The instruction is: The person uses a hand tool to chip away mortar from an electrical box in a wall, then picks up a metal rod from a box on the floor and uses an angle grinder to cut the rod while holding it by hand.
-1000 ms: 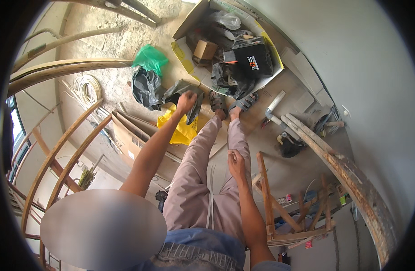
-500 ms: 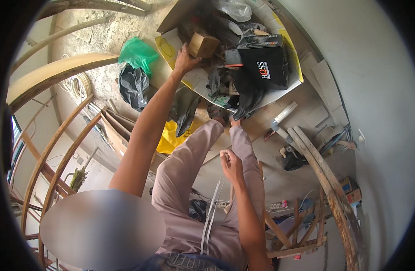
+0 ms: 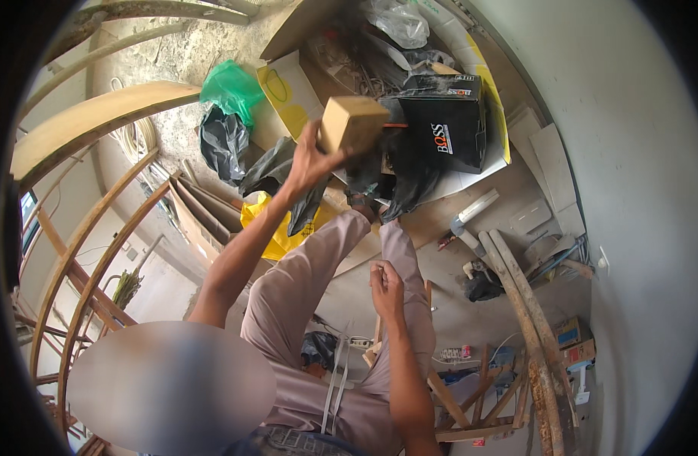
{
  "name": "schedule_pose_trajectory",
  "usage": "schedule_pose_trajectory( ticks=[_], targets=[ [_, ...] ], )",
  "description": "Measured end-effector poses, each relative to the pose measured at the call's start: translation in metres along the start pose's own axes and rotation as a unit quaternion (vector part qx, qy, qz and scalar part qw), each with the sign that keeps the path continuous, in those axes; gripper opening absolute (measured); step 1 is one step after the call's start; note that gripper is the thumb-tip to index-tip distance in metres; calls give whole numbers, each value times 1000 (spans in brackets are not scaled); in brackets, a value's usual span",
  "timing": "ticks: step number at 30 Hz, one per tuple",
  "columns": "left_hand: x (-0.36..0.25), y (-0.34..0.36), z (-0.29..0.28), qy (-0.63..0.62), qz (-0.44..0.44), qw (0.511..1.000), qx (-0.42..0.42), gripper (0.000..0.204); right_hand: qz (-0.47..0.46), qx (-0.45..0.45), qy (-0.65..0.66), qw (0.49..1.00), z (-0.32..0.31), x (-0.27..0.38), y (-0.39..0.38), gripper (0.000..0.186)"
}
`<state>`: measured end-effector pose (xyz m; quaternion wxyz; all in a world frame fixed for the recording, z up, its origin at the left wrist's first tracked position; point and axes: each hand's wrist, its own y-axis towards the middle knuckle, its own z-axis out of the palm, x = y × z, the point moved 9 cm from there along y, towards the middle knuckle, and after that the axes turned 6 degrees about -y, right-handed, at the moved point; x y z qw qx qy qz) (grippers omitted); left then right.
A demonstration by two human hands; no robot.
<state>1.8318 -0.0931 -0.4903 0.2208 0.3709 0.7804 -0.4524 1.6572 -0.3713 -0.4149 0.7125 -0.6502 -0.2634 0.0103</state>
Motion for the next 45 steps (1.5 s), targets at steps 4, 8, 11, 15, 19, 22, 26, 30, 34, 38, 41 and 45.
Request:
schedule_pose_trajectory(
  ticks=[4, 8, 11, 15, 19, 22, 26, 30, 34, 38, 41, 45],
  targets=[
    [-28, -61, 39, -159, -48, 978, 125, 84, 6, 9, 13, 1000, 2, 5, 0, 17],
    [-15, -55, 82, -143, -64, 978, 139, 55, 21, 15, 20, 999, -5, 3, 4, 17],
    [28, 4, 77, -151, -78, 985, 15, 40, -6, 11, 0, 1000, -13, 13, 8, 17],
    [98, 91, 81, -10, -26, 994, -110, 31, 24, 11, 37, 999, -24, 4, 10, 16],
    [216, 154, 128, -6, -134, 986, 95, 34, 39, 24, 53, 998, -30, 27, 5, 16],
    [202, 144, 140, -203, -76, 975, -41, 32, 58, 13, 44, 997, -41, 28, 7, 16],
    [188, 133, 156, -462, -383, 800, 7, 30, 60, 4, 39, 997, -44, 25, 8, 18],
    [196, 134, 154, -427, -413, 803, 55, 28, 59, 20, 22, 998, -39, 37, 9, 20],
    [204, 147, 155, -396, -373, 836, 67, 24, 50, 29, 23, 998, -38, 44, 10, 21],
    [188, 150, 150, -335, -329, 881, 55, 36, 56, 26, 6, 998, -42, 47, 14, 21],
    [184, 148, 149, -353, -316, 879, 55, 39, 38, 30, 6, 999, -39, 50, 16, 22],
    [185, 157, 159, -366, -324, 867, 97, 37, 49, 35, -12, 998, -36, 53, 18, 23]
  ],
)
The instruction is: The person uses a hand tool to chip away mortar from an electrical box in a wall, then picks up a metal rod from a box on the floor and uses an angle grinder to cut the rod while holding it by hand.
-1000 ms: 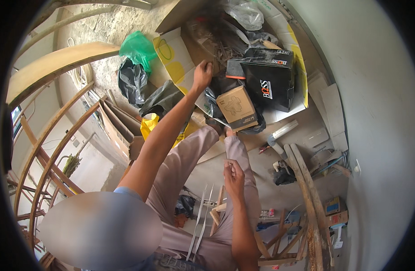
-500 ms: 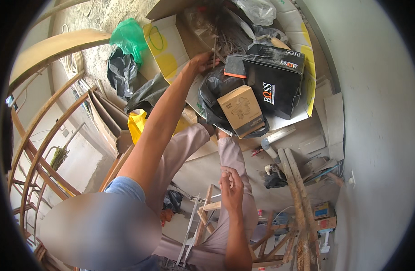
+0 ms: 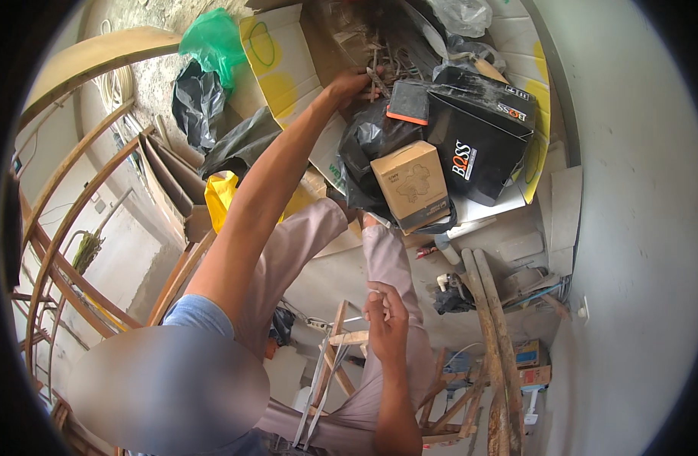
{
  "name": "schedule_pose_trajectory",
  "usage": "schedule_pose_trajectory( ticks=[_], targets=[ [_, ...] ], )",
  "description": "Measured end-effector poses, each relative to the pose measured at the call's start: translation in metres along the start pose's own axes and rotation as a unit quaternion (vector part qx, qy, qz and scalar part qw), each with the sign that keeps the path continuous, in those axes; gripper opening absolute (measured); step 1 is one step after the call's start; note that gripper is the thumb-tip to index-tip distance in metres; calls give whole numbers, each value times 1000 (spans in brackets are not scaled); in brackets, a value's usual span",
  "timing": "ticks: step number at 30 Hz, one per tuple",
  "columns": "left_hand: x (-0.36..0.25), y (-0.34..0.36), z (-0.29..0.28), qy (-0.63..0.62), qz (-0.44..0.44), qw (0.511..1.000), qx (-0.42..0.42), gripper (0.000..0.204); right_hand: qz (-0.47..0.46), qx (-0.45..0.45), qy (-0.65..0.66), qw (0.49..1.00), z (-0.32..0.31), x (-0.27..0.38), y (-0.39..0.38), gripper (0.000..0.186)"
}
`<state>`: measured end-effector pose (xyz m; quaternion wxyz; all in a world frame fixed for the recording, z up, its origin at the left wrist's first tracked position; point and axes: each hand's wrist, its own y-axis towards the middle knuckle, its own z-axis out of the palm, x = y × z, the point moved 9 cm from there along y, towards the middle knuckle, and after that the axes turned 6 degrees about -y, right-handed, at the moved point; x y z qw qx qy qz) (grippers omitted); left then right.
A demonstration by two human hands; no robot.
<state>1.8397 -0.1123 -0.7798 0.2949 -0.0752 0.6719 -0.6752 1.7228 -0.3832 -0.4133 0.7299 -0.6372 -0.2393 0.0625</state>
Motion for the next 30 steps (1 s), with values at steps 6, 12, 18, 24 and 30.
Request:
schedule_pose_trajectory(
  ticks=[6, 12, 18, 24, 30],
  targets=[
    [20, 30, -10, 27, -20, 999, -10, 28, -3, 7, -12, 1000, -2, -1, 3, 23],
    [-12, 17, -22, 233, 130, 962, -56, 33, 2, -2, 3, 1000, -9, -1, 3, 21],
    [-32, 0, -18, 375, 255, 885, -104, 40, 24, -13, 21, 999, -6, -15, 2, 18],
    [-32, 4, -29, 348, 310, 875, -130, 44, 13, -6, 49, 999, -1, -22, -3, 18],
    [-31, 18, -18, 375, 210, 902, -46, 43, 15, -10, 44, 999, -6, -23, -2, 20]
  ],
)
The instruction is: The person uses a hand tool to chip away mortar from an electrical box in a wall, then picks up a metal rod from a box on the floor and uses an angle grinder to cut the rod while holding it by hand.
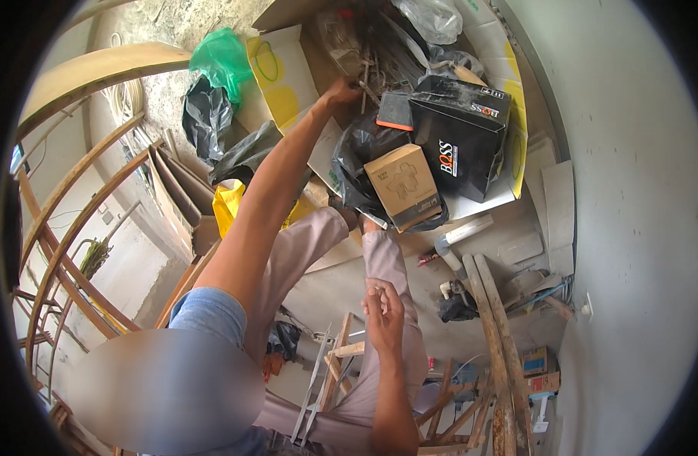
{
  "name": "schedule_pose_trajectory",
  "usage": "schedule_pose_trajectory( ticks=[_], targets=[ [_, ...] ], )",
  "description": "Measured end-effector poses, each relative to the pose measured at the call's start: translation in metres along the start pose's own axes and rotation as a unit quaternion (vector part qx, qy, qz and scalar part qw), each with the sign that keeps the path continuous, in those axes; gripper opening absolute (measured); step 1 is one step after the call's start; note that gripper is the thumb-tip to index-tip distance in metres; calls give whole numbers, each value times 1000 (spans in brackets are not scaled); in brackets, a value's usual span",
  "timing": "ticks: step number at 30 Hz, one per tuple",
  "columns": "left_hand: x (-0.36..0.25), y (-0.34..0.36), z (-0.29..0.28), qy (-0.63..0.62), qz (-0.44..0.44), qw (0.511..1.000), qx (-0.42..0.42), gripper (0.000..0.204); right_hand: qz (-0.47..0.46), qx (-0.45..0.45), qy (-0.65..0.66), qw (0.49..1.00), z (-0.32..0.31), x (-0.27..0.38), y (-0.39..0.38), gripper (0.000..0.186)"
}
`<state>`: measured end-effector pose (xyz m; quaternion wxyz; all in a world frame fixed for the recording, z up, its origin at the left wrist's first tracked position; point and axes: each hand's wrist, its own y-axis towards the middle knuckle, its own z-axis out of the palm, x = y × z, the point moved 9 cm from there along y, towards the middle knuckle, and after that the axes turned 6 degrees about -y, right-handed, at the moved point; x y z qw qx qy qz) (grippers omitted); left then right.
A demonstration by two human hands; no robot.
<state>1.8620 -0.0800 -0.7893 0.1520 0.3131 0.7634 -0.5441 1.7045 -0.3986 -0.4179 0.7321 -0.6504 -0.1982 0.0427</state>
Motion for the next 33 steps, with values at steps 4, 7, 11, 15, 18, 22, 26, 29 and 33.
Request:
schedule_pose_trajectory(
  ticks=[4, 7, 11, 15, 18, 22, 26, 29, 33],
  targets=[
    [9, -9, -11, -38, -12, 995, -90, 40, 9, 4, -8, 1000, 0, -3, 0, 21],
    [5, -13, -17, -57, 3, 987, -149, 37, -1, 8, -12, 1000, 2, -4, -1, 22],
    [-8, -25, -22, -12, -21, 985, -172, 40, -15, -5, -26, 1000, -6, -4, 0, 22],
    [27, -68, -41, -114, -99, 988, -30, 33, -29, 24, -34, 999, 9, 1, 0, 22],
    [-28, -159, -26, -313, -190, 928, 64, 33, -37, -5, -34, 999, -2, -14, -1, 20],
    [-96, -291, -71, -424, -149, 881, 147, 33, -39, -33, -36, 998, 10, -22, -11, 18],
    [-200, -402, -102, -479, -114, 838, 235, 26, -117, -55, -55, 990, 22, -34, -38, 18],
    [-282, -483, -134, -446, -105, 844, 279, 31, -192, -39, -2, 981, 38, 33, -99, 21],
    [-379, -575, -164, -446, -25, 814, 371, 35, -275, 19, 86, 957, 51, 177, -228, 34]
  ],
)
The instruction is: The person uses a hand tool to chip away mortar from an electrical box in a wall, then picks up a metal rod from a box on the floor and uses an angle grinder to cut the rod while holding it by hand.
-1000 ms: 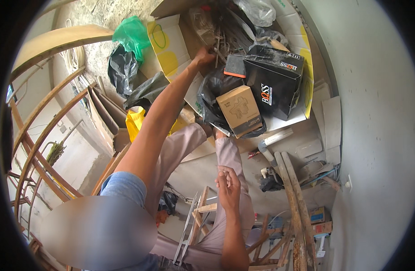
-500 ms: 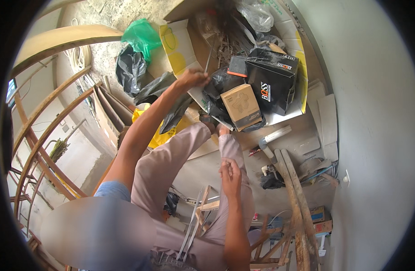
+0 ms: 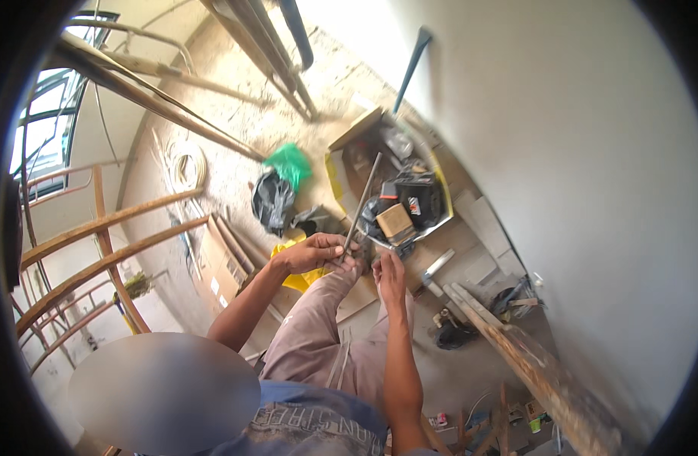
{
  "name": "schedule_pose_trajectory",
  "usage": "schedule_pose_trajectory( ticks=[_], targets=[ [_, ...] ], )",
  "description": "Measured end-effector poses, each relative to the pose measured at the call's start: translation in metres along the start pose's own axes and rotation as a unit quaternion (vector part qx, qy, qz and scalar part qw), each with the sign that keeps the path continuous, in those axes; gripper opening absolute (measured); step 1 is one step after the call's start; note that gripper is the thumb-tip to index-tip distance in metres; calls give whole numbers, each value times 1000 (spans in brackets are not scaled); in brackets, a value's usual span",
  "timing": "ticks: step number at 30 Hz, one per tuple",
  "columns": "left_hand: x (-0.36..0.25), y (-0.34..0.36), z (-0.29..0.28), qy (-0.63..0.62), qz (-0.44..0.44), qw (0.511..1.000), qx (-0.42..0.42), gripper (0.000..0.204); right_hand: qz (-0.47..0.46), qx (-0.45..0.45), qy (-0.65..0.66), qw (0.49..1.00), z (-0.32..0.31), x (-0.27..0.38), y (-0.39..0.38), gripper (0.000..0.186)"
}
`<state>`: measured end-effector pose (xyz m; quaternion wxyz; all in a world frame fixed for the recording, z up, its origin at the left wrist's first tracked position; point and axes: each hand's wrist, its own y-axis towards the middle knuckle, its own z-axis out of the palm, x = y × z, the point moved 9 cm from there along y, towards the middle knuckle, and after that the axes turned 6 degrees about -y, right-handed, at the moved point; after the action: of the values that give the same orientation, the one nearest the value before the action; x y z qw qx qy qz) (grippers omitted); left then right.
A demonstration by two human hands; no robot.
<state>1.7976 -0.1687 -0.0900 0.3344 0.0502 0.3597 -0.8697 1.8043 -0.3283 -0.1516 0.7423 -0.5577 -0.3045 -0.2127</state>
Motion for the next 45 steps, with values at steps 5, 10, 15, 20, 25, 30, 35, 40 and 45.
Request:
schedule_pose_trajectory(
  ticks=[5, 10, 15, 20, 25, 30, 35, 40, 45],
  targets=[
    [-46, -66, 121, 166, 1, 985, 38, 34, -162, 49, 46, 985, 31, 219, -78, 37],
    [-62, -131, 198, 189, 117, 974, 35, 23, -279, 114, -99, 948, 60, 324, -147, 23],
    [-59, -204, 246, 242, 231, 942, -36, 21, -271, 238, -144, 922, 111, 363, -212, 20],
    [-20, -258, 255, 226, 342, 906, -106, 26, -238, 356, -168, 888, 158, 355, -266, 17],
    [43, -342, 228, 224, 405, 806, -368, 47, -282, 426, -256, 821, 209, 333, -314, 16],
    [161, -441, 173, 99, 466, 676, -562, 35, -218, 533, -261, 775, 277, 284, -357, 21],
    [288, -497, 179, -66, 546, 582, -598, 27, -148, 650, -237, 707, 352, 194, -436, 22],
    [364, -496, 206, -79, 572, 540, -612, 35, -150, 728, -348, 571, 374, 71, -508, 28],
    [434, -491, 229, -200, 638, 451, -591, 41, -123, 814, -440, 359, 327, -94, -627, 23]
  ],
)
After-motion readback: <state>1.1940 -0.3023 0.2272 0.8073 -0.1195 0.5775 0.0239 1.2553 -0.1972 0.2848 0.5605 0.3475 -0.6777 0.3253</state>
